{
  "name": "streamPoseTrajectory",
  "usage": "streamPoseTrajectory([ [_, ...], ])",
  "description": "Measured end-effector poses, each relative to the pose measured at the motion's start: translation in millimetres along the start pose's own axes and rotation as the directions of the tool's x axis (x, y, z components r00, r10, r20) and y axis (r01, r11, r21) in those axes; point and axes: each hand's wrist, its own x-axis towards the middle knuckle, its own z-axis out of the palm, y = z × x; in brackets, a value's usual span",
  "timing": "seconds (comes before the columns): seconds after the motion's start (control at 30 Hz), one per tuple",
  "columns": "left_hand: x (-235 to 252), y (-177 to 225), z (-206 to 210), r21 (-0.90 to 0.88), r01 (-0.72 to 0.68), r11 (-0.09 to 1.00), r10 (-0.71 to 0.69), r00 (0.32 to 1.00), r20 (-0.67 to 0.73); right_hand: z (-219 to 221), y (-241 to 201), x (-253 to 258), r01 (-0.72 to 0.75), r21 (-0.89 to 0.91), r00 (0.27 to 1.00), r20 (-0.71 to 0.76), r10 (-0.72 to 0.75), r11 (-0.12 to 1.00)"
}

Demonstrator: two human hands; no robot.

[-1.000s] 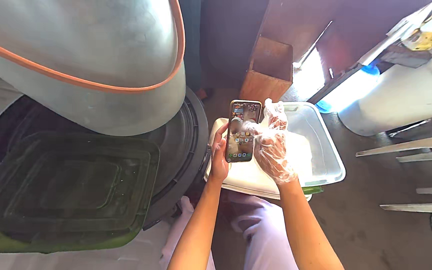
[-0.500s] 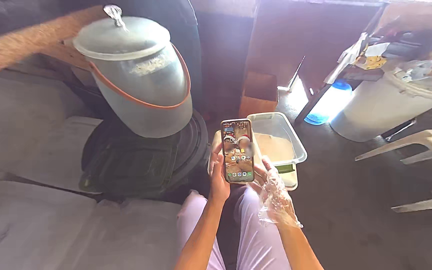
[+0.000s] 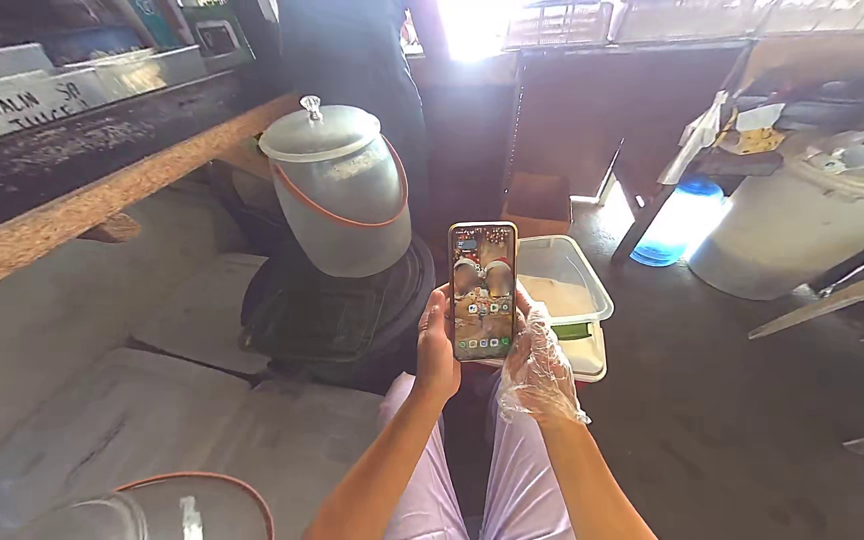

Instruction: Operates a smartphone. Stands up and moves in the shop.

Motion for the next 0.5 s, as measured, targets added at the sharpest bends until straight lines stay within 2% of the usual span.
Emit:
streamPoseTrajectory([
  [0.03,-2,-1,1,0.009,-0.01,1.0,0.011,1.0,-0.019,-3,-2,5,0.068,-0.116,0.998,0.025,-0.065,0.991],
  [0.07,-2,-2,1,0.024,-0.03,0.999,0.03,0.999,-0.028,-9,-2,13,0.212,-0.256,0.977,0.07,-0.2,0.943],
  [0.13,-4,-5,2,0.042,-0.059,0.997,0.06,0.998,-0.019,-19,-13,33,0.49,-0.563,0.864,0.212,-0.457,0.665],
  [0.2,-6,-6,4,0.059,-0.079,0.995,0.079,0.997,-0.011,-22,-37,51,0.584,-0.707,0.781,0.356,-0.513,0.398],
  [0.27,-7,-5,8,0.065,-0.093,0.994,0.094,0.995,-0.018,-20,-56,64,0.62,-0.732,0.745,0.438,-0.503,0.282],
  [0.33,-7,-3,11,0.046,-0.091,0.995,0.093,0.995,-0.025,-19,-68,67,0.632,-0.723,0.739,0.454,-0.498,0.278],
  [0.5,-5,-2,11,-0.053,-0.053,0.997,0.053,0.999,-0.006,-30,-68,42,0.636,-0.626,0.745,0.343,-0.572,0.452],
])
